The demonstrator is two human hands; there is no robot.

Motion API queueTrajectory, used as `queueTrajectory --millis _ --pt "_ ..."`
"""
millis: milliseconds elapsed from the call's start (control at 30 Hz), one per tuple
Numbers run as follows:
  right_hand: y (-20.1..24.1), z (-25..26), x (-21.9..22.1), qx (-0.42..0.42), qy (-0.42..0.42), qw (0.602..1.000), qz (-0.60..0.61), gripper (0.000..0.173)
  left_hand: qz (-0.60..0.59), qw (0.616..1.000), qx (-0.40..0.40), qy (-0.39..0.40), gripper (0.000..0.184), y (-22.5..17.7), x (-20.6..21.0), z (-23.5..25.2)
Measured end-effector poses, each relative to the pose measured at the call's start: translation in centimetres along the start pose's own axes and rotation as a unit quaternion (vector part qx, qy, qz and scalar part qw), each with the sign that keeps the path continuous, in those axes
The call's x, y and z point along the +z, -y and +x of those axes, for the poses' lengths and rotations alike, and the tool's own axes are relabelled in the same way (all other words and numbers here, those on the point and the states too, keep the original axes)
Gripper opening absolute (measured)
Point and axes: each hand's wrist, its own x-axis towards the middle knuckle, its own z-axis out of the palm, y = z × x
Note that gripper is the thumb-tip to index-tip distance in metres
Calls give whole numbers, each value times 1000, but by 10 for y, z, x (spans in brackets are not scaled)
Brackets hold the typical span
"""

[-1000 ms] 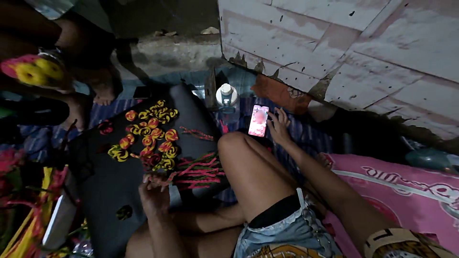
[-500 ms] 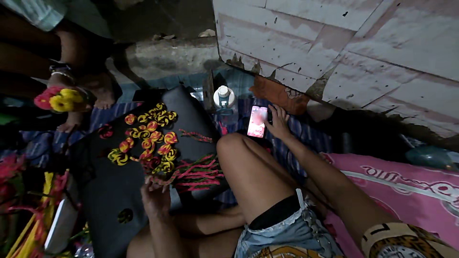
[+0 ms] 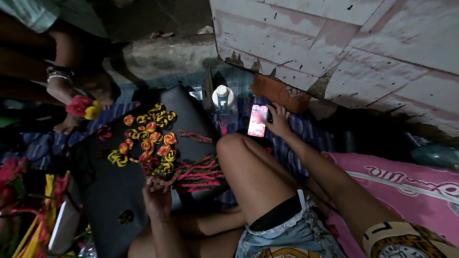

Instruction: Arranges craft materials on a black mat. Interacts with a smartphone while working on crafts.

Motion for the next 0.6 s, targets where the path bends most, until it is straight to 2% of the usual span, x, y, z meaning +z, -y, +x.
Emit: queueTrajectory --millis 267,600 --pt "0 -1 3 -38 5 999 14 56 4 999 16 48 45 4 -5 4" --pt "1 -1 4 -36 -5 999 10 59 2 999 9 33 44 4 -5 3"
